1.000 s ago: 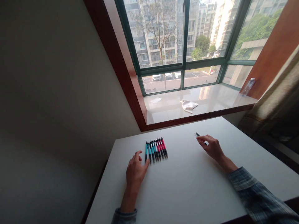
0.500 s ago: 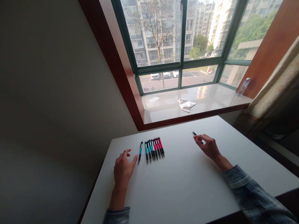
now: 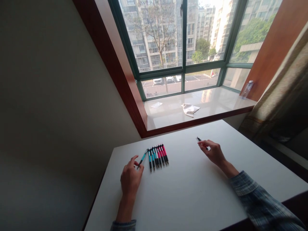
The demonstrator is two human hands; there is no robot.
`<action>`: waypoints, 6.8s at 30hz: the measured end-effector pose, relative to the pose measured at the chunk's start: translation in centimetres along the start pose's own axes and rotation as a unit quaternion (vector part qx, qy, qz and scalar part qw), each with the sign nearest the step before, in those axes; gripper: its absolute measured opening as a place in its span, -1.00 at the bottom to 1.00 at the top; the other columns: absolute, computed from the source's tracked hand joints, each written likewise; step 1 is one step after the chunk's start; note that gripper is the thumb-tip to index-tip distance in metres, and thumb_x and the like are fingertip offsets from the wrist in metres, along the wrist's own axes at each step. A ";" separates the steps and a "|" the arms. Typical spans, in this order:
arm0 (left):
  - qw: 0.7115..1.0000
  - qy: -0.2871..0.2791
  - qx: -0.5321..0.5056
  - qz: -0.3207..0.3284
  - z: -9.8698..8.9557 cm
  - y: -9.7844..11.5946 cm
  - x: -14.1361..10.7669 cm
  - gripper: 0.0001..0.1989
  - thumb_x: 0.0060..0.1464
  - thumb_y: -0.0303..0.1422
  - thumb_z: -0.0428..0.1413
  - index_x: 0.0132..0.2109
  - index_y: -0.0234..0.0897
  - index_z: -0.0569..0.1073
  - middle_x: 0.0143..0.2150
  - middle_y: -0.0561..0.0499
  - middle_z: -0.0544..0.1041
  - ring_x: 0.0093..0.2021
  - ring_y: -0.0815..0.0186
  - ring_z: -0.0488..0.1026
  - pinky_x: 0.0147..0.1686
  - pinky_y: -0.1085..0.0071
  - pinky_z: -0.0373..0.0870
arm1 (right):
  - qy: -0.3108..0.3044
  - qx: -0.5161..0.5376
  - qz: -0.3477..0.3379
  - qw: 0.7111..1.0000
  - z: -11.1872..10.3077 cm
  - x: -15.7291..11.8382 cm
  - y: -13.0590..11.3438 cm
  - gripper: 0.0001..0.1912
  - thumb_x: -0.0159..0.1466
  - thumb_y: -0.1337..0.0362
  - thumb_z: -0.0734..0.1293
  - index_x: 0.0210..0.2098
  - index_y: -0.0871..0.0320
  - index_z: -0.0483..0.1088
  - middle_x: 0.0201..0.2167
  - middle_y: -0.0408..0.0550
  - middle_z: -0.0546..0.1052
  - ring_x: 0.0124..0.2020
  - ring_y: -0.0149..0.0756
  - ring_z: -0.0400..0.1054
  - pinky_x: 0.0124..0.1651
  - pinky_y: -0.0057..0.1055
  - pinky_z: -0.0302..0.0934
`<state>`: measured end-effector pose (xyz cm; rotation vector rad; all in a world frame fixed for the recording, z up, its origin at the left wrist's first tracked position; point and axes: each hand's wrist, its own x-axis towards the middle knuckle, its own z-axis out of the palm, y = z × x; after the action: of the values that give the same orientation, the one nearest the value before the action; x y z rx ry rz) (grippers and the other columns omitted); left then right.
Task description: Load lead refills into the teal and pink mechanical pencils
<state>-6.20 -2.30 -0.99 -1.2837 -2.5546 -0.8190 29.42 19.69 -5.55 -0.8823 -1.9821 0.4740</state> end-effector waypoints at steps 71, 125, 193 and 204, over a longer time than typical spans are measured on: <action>0.899 -0.220 -0.365 0.101 4.7 11.7 -4.5 -0.68 0.37 -0.12 -0.01 -0.03 -0.20 0.52 -0.36 0.02 0.60 -0.49 0.32 0.57 -0.42 0.44 0.46 | -0.128 0.343 0.107 0.924 5.3 -1.1 -7.8 -0.77 0.33 0.09 0.42 -0.16 0.11 0.53 -0.19 -0.01 0.62 -0.17 -0.20 0.52 -0.12 -0.27 0.45; 0.912 -0.212 -0.335 0.109 5.4 11.9 -5.1 -0.64 0.38 -0.12 -0.01 -0.02 -0.25 0.57 -0.22 -0.06 0.64 -0.26 0.18 0.53 -0.23 0.33 0.33 | -0.170 0.305 0.154 0.924 6.8 0.2 -7.5 -0.54 0.25 -0.04 0.45 -0.53 0.17 0.31 -0.60 -0.25 0.23 -0.54 -0.44 0.04 -0.48 -0.45 -0.09; 0.778 -0.346 -0.523 0.024 5.8 12.3 -5.3 -0.55 0.36 -0.01 -0.05 -0.14 -0.31 0.47 -0.36 -0.05 0.56 -0.43 0.32 0.41 -0.38 0.40 0.35 | -0.225 0.475 0.157 0.836 4.8 0.8 -8.1 -0.50 0.24 0.13 0.50 0.12 0.09 0.42 -0.10 0.03 0.57 -0.08 -0.18 0.48 -0.01 -0.23 0.38; 0.724 -0.369 -0.582 0.018 5.6 12.4 -5.1 -0.54 0.34 0.01 0.00 -0.14 -0.36 0.48 -0.33 -0.11 0.58 -0.39 0.29 0.46 -0.33 0.35 0.40 | -0.227 0.502 0.168 0.817 4.5 1.4 -8.5 -0.50 0.22 0.21 0.52 0.13 0.12 0.44 -0.19 0.01 0.61 -0.17 -0.22 0.52 -0.08 -0.26 0.41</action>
<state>7.14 3.19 -2.65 -2.3090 -2.3401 -2.6008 21.72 15.04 -1.85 -0.4170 -1.5667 1.8672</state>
